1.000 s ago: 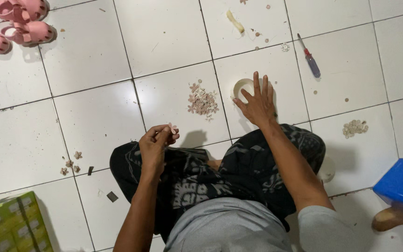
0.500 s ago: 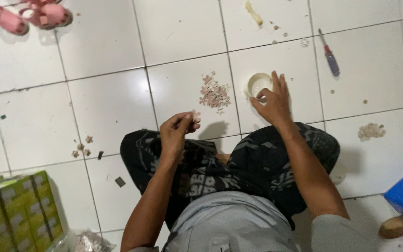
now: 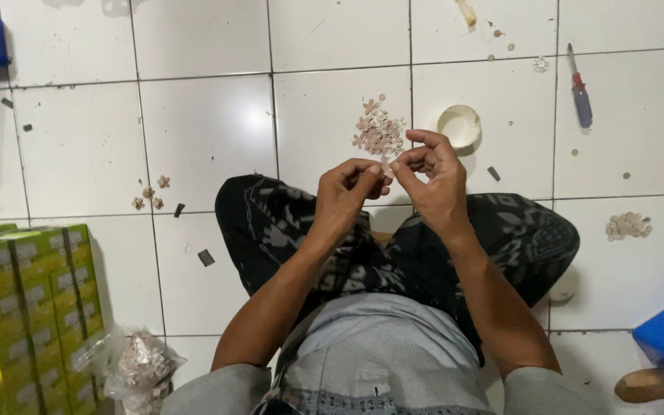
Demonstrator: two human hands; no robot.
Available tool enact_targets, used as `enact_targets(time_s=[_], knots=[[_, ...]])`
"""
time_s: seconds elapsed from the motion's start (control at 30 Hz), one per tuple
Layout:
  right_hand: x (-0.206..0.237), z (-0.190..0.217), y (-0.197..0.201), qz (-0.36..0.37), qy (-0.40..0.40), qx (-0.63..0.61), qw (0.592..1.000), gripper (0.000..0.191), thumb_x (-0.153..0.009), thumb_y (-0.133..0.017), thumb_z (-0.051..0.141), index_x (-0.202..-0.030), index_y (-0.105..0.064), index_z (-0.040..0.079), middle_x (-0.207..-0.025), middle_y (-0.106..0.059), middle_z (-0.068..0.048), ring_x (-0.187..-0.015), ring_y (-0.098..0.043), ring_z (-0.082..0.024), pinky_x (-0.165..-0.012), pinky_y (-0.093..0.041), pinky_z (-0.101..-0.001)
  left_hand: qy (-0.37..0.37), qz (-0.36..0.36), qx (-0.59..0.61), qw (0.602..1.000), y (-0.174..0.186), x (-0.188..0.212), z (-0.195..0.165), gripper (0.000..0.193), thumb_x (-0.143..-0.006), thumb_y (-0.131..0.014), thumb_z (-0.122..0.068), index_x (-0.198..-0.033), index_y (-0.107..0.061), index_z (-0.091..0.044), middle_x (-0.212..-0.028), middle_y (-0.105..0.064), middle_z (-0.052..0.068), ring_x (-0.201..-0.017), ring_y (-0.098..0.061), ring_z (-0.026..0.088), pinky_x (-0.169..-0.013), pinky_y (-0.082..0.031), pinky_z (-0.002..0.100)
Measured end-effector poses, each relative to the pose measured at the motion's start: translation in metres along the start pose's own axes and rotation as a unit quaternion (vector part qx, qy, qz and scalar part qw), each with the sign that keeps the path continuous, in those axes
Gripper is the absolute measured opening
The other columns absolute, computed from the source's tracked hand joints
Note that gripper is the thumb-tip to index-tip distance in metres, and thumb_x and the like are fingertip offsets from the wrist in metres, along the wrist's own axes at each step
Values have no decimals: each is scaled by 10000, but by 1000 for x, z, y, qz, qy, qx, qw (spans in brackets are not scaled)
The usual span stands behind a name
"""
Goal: The person sits on the floor and repeatedly picks up small flower-shaped wooden pieces and a small metal pin. They insert the pin into the center of the flower piece and place the assembled unit on the floor. The person continues this repetitive assembly process throughout the clip.
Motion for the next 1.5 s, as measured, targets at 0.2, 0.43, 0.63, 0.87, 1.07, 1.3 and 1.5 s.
enact_targets(time_s=[0.2,0.43,0.63,0.87,1.07,1.3,1.5], knots=[[25,44,1,-58,225,264,936,354,-972,-784,-18,-1310,-686,19,-1135,-673,-113,-1024,-691,-223,-872,-579,-344,-7,-4,21,1000,-4,-1,-6,282,-1028,-622,-202,-1060,-713,62,-900,-762,119,-798,-751,140,-735,-637,279],[38,51,-13,-62,333,356,871,371,-904,-848,-54,-1248,-738,29,-1068,-655,-78,-978,-644,-254,-820,-559,-382,-39,-9,24,999,-10,3,-9,278,-1051,-617,-201,-1076,-741,47,-890,-744,71,-808,-723,107,-771,-644,271],[40,50,-13,-62,339,363,866,446,-883,-843,-77,-1297,-723,39,-1095,-660,-75,-1004,-640,-262,-849,-556,-389,-37,-20,11,999,-12,6,-10,293,-1053,-630,-207,-1100,-747,57,-850,-738,76,-775,-691,99,-744,-607,261],[39,48,-13,-62,340,367,864,435,-916,-849,-69,-1313,-716,49,-1108,-658,-72,-1004,-639,-259,-847,-544,-391,-69,-6,13,998,-18,9,-16,293,-1061,-617,-200,-1151,-736,52,-946,-757,88,-866,-717,116,-817,-632,270],[43,44,-12,-71,327,397,855,387,-940,-852,-19,-1303,-734,44,-1013,-596,-56,-959,-595,-243,-879,-479,-428,-91,-6,-5,996,-23,15,-21,275,-1068,-608,-183,-1174,-724,43,-1006,-764,101,-939,-733,131,-886,-645,290],[44,38,-13,-82,347,428,831,355,-950,-862,2,-1279,-738,52,-1043,-600,-51,-983,-593,-254,-920,-475,-441,-101,-33,-55,993,-23,19,-21,268,-1063,-614,-189,-1166,-732,29,-961,-766,77,-911,-733,120,-851,-645,279],[44,32,-12,-106,319,370,866,340,-991,-861,-6,-1269,-669,33,-1153,-640,-86,-1065,-620,-275,-945,-480,-443,-57,-42,25,997,-19,8,-3,283,-1069,-615,-183,-1144,-730,65,-945,-751,93,-878,-720,126,-834,-632,280]])
Point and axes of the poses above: each hand's wrist, its own x-axis away from the middle knuckle, its own y-axis out of the back of the hand, z = x × y, the point moved 4 cm from there along -x, towards the middle knuckle
